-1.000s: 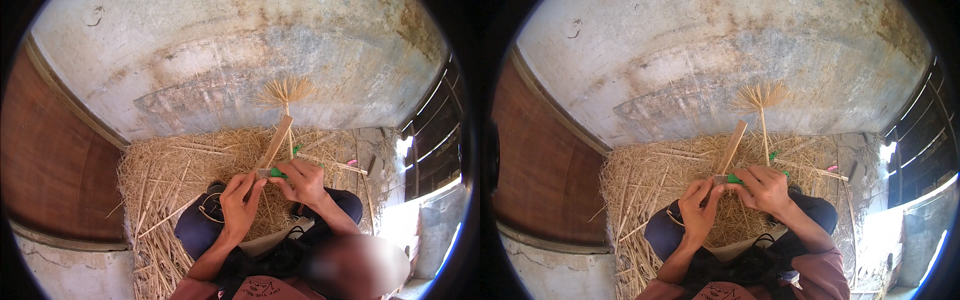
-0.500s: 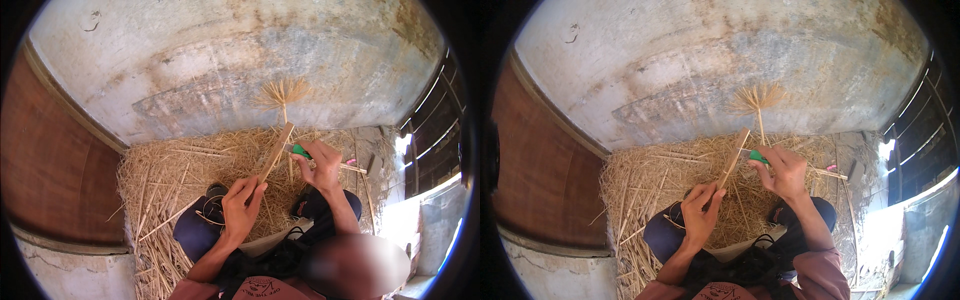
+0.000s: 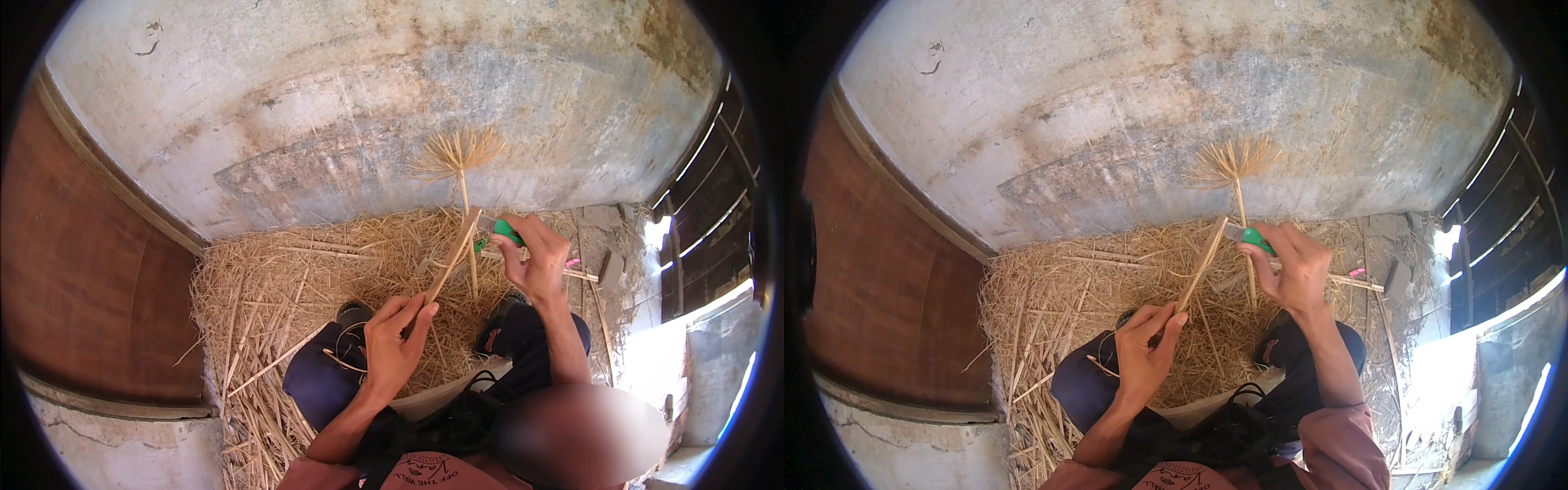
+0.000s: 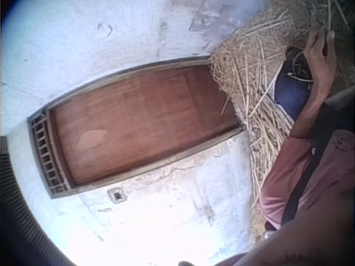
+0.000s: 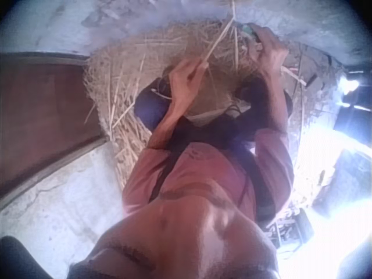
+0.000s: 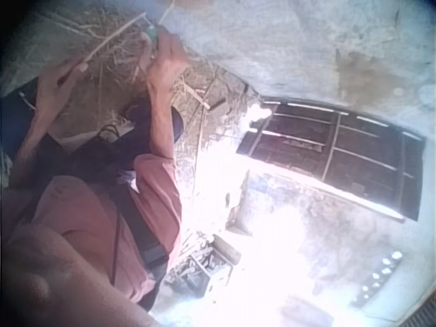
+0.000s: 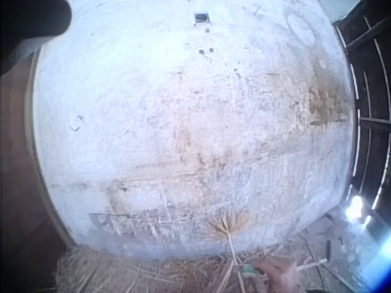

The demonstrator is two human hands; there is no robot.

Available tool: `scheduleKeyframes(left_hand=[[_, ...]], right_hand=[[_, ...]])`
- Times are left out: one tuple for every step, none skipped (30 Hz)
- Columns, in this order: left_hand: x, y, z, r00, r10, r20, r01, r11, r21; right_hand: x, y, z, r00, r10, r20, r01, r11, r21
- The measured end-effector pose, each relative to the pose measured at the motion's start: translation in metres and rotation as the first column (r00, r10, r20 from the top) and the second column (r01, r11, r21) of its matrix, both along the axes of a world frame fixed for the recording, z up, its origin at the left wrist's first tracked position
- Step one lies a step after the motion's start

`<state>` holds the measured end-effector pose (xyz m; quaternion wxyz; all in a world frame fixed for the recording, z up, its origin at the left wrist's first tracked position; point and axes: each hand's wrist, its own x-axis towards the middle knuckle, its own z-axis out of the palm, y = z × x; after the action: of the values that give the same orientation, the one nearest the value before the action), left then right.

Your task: The person uses a small green blade to strip and trim fibers from a piece of bamboo while holding it over a pile of dry straw.

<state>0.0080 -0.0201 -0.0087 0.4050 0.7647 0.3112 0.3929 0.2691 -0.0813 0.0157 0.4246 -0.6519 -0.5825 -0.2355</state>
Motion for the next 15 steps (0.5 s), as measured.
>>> scheduleKeyframes(left_hand=[[0.0,-0.001,0.002,1.0,-0.012,-0.007,0.012,1.0,-0.022],[0.0,-0.002,0.003,1.0,-0.024,-0.014,0.023,0.999,-0.044],[-0.001,-0.001,0.001,0.999,-0.032,-0.014,0.032,0.999,-0.042],[-0.005,0.002,-0.003,0.999,-0.035,-0.011,0.035,0.999,-0.04],[-0.007,0.004,-0.005,0.999,-0.037,-0.008,0.037,0.999,-0.037],[-0.005,0.003,-0.005,0.999,-0.04,-0.009,0.039,0.997,-0.064],[-0.004,0.003,-0.004,0.999,-0.042,-0.011,0.041,0.995,-0.09],[-0.002,0.002,-0.004,0.999,-0.044,-0.013,0.043,0.992,-0.116],[-0.003,0.003,-0.003,0.999,-0.035,-0.026,0.032,0.994,-0.105],[-0.002,0.005,-0.002,0.999,-0.026,-0.039,0.022,0.995,-0.094],[-0.002,0.007,-0.001,0.999,-0.017,-0.052,0.012,0.996,-0.083],[-0.002,0.008,-0.004,0.999,0.0,-0.033,-0.003,0.996,-0.084],[-0.001,0.01,-0.007,1.0,0.011,-0.008,-0.012,0.996,-0.086],[0.0,0.011,-0.009,1.0,0.022,0.018,-0.021,0.996,-0.089],[0.001,0.012,-0.007,0.999,0.031,0.014,-0.029,0.996,-0.089]], right_hand=[[0.008,0.001,-0.001,0.999,-0.044,-0.009,0.045,0.994,0.095],[0.023,0.004,-0.003,0.996,-0.087,-0.023,0.09,0.978,0.189],[0.037,0.004,-0.003,0.99,-0.132,-0.039,0.138,0.951,0.277],[0.051,0.001,0.004,0.973,-0.197,-0.122,0.221,0.947,0.235],[0.064,-0.005,0.013,0.944,-0.262,-0.2,0.299,0.936,0.186],[0.071,-0.008,0.019,0.905,-0.328,-0.272,0.373,0.918,0.133],[0.072,-0.009,0.018,0.911,-0.306,-0.277,0.347,0.931,0.112],[0.071,-0.009,0.014,0.916,-0.283,-0.283,0.319,0.943,0.091],[0.066,-0.009,0.007,0.917,-0.261,-0.3,0.293,0.954,0.066],[0.06,-0.009,0.003,0.926,-0.221,-0.306,0.24,0.97,0.027],[0.053,-0.008,-0.001,0.933,-0.18,-0.313,0.186,0.983,-0.011],[0.044,-0.005,-0.005,0.938,-0.132,-0.319,0.124,0.991,-0.047],[0.035,-0.002,-0.01,0.957,-0.04,-0.287,0.039,0.999,-0.01],[0.023,0.003,-0.016,0.967,0.053,-0.25,-0.048,0.999,0.024],[0.011,0.008,-0.022,0.966,0.146,-0.212,-0.137,0.989,0.053]])
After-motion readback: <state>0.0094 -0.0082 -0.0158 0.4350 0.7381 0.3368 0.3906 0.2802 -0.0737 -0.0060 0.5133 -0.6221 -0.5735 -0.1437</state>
